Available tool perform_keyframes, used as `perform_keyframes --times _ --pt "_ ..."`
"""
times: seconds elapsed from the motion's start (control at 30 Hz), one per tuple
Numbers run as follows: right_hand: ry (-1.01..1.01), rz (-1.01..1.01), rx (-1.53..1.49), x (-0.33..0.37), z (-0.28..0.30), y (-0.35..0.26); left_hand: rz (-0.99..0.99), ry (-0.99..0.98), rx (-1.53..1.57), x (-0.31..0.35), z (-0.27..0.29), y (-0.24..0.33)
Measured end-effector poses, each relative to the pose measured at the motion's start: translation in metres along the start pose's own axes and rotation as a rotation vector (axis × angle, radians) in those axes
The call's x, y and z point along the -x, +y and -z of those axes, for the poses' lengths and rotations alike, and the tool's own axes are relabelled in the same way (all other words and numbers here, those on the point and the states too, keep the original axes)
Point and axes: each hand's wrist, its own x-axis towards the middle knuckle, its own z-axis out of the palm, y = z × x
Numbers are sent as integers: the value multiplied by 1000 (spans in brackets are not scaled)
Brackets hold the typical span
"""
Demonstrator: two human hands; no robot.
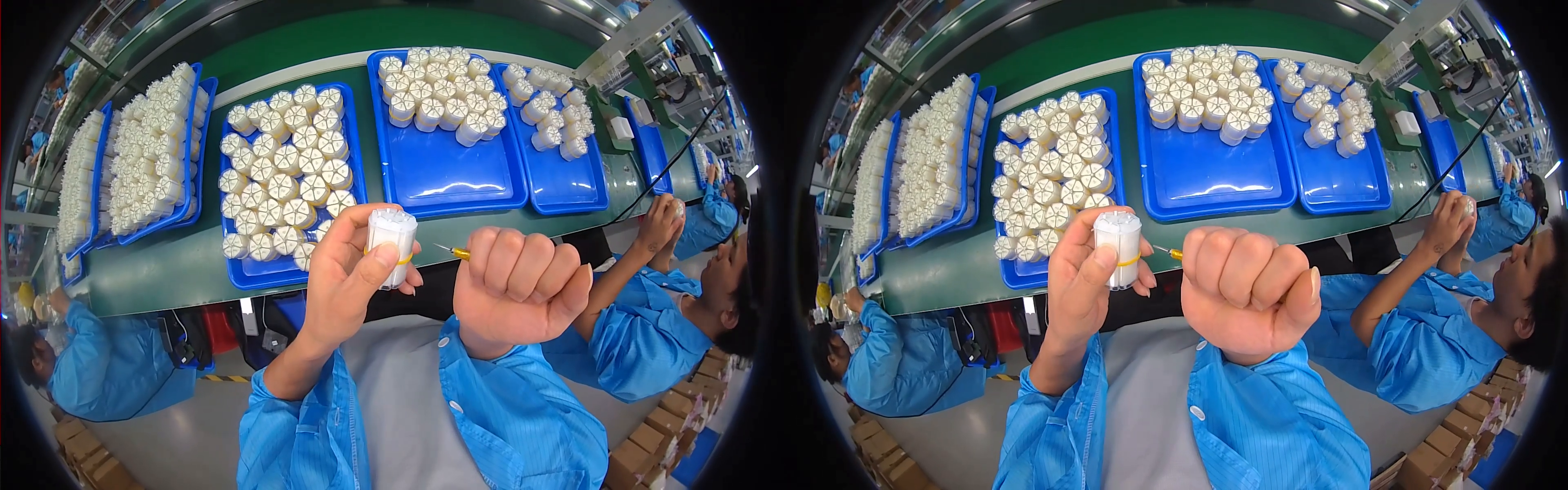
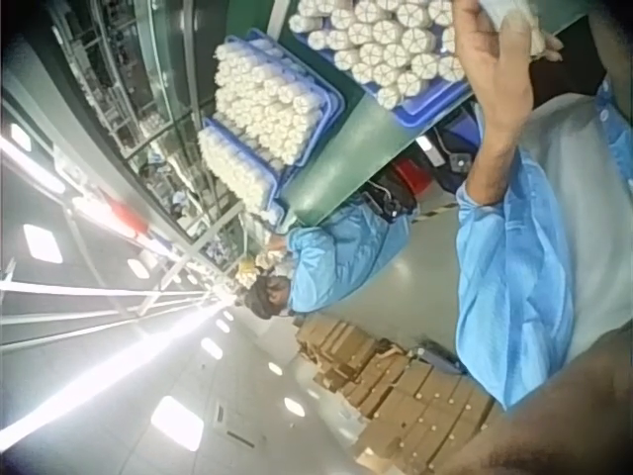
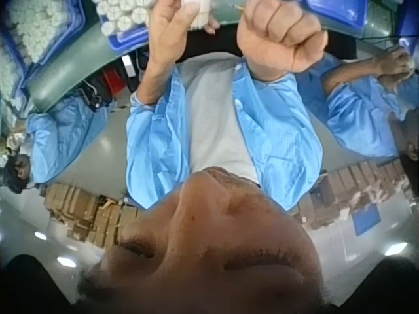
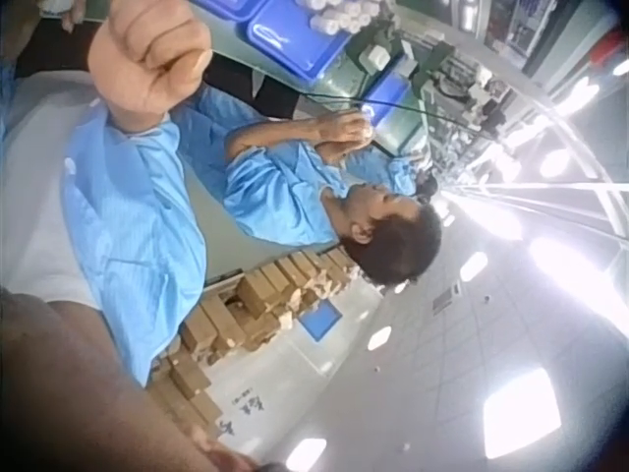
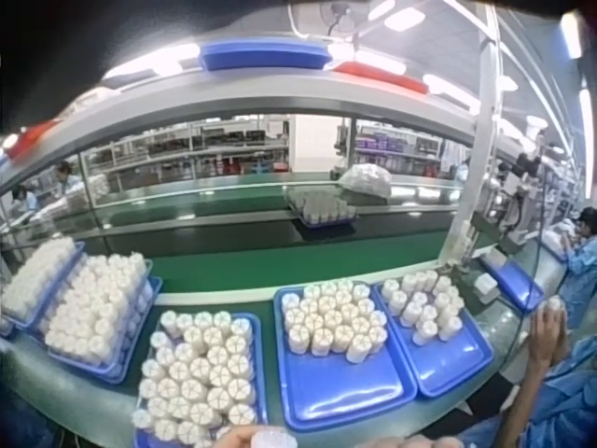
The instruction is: The person inserts or adjusts a component inside white plastic cylinders on a production line using a small handheld assembly tool.
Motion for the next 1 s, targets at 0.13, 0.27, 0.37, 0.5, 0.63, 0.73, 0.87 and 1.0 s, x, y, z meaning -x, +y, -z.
perform_keyframes --times 0.13,0.27,0.37,0.5,0.63,0.73,0.87,1.0 --pt "-9 3 1 0 1 -1 33 -9 2 0 -4 0" --pt "-3 -12 8 -1 0 -2 63 -23 79 -2 -8 -2" --pt "-5 -11 -7 0 1 -3 24 -16 110 0 -9 -4" --pt "-25 -18 -19 -1 2 -2 136 -112 197 1 -4 -1" --pt "-16 -23 -31 -1 2 -1 143 -67 191 2 -10 -1" --pt "-17 -22 -45 0 1 0 102 -45 144 2 -12 -3" --pt "-25 -22 -55 0 0 2 123 -74 31 5 -7 -2" --pt "-35 -44 -76 0 2 5 207 -56 26 7 -8 -1"
